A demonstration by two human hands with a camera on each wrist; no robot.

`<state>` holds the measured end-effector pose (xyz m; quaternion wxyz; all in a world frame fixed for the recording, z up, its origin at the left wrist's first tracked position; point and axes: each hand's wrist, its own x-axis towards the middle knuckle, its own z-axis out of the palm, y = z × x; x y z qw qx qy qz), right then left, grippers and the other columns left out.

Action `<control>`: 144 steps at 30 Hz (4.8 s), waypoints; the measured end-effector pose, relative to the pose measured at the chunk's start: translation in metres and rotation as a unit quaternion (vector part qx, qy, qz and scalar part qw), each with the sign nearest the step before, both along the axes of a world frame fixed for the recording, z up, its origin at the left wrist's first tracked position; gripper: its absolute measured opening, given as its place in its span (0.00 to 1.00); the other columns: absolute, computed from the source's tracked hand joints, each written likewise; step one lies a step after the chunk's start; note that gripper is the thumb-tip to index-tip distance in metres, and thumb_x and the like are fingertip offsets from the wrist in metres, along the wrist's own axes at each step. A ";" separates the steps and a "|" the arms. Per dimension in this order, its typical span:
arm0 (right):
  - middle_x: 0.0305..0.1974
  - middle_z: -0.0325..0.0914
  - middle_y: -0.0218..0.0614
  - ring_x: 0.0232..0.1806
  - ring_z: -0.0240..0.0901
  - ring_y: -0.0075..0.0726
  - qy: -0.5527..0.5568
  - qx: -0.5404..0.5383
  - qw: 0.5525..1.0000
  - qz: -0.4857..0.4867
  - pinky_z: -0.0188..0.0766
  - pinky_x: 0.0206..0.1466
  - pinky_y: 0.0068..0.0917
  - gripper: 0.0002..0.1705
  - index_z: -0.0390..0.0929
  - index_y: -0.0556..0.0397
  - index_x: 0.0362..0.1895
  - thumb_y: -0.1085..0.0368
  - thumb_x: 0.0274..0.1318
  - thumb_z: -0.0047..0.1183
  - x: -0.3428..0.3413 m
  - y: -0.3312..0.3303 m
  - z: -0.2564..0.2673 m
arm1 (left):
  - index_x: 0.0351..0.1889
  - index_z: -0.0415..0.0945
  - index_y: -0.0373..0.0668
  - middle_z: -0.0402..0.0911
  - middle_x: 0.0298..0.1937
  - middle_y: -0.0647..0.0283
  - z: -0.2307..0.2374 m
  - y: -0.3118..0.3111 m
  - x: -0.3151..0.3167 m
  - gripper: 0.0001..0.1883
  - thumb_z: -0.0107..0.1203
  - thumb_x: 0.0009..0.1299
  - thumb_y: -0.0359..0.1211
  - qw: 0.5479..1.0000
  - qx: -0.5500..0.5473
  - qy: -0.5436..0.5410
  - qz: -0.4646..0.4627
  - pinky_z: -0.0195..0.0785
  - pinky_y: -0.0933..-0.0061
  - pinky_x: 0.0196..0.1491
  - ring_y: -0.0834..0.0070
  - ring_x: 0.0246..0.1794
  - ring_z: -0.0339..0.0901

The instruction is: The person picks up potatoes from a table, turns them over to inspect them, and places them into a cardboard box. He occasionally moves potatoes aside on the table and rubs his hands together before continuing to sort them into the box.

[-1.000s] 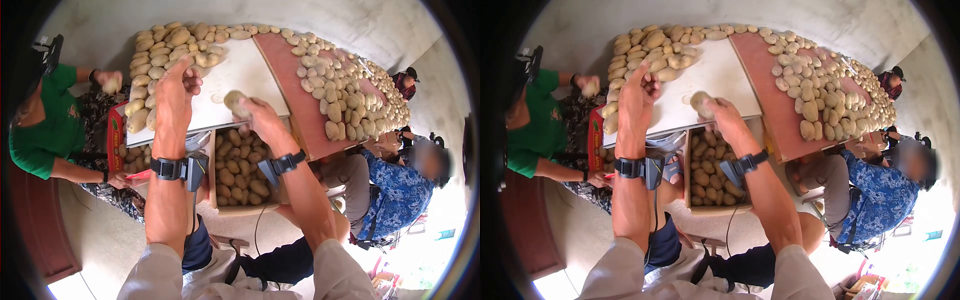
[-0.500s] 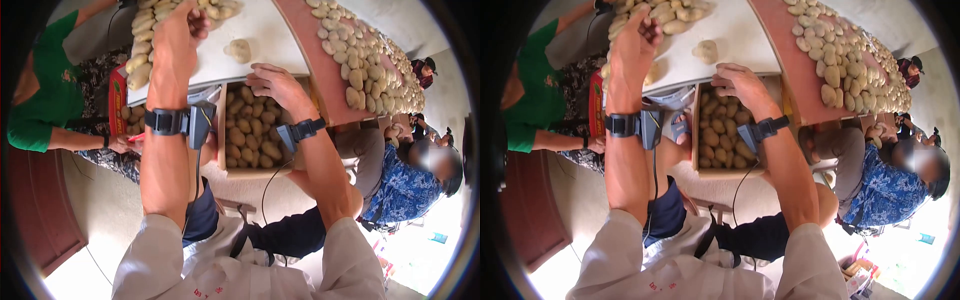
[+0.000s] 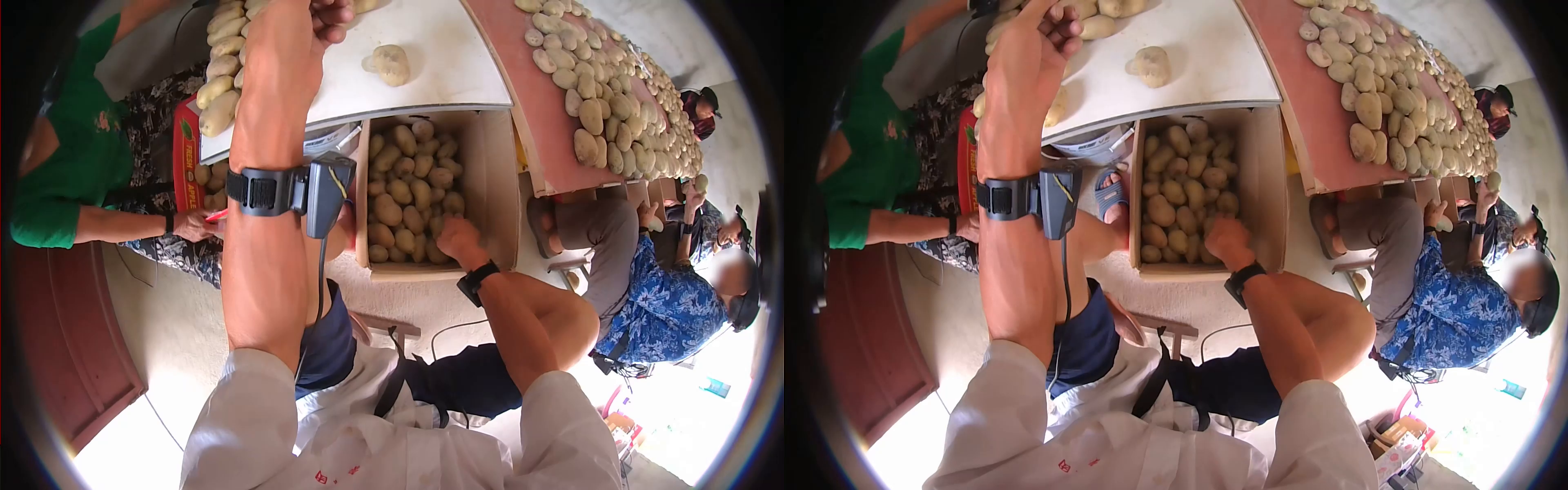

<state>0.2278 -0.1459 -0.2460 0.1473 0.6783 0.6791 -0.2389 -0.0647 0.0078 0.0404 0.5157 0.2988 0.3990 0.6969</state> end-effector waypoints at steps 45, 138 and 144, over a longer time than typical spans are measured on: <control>0.53 0.82 0.62 0.56 0.80 0.64 0.291 0.252 0.919 -0.086 0.75 0.59 0.46 0.40 0.67 0.57 0.67 0.54 0.55 0.68 -0.101 0.191 0.177 | 0.28 0.72 0.42 0.75 0.27 0.63 0.016 0.000 -0.009 0.16 0.52 0.80 0.37 0.997 -0.067 -0.009 0.035 0.62 0.74 0.32 0.75 0.27 0.71; 0.49 0.82 0.32 0.47 0.79 0.30 0.617 -0.159 0.653 -0.409 0.72 0.38 0.28 0.27 0.77 0.49 0.60 0.48 0.63 0.56 -0.031 0.014 0.018 | 0.28 0.70 0.44 0.74 0.26 0.64 0.017 0.007 0.013 0.15 0.54 0.79 0.36 0.997 -0.047 0.051 0.029 0.60 0.73 0.31 0.75 0.27 0.70; 0.52 0.79 0.33 0.46 0.80 0.32 0.712 -0.017 0.612 -0.344 0.67 0.33 0.25 0.26 0.70 0.48 0.67 0.54 0.69 0.54 -0.004 0.060 0.123 | 0.28 0.71 0.43 0.74 0.26 0.64 0.013 0.007 0.017 0.15 0.52 0.79 0.36 0.999 -0.017 0.031 -0.011 0.61 0.73 0.31 0.76 0.26 0.69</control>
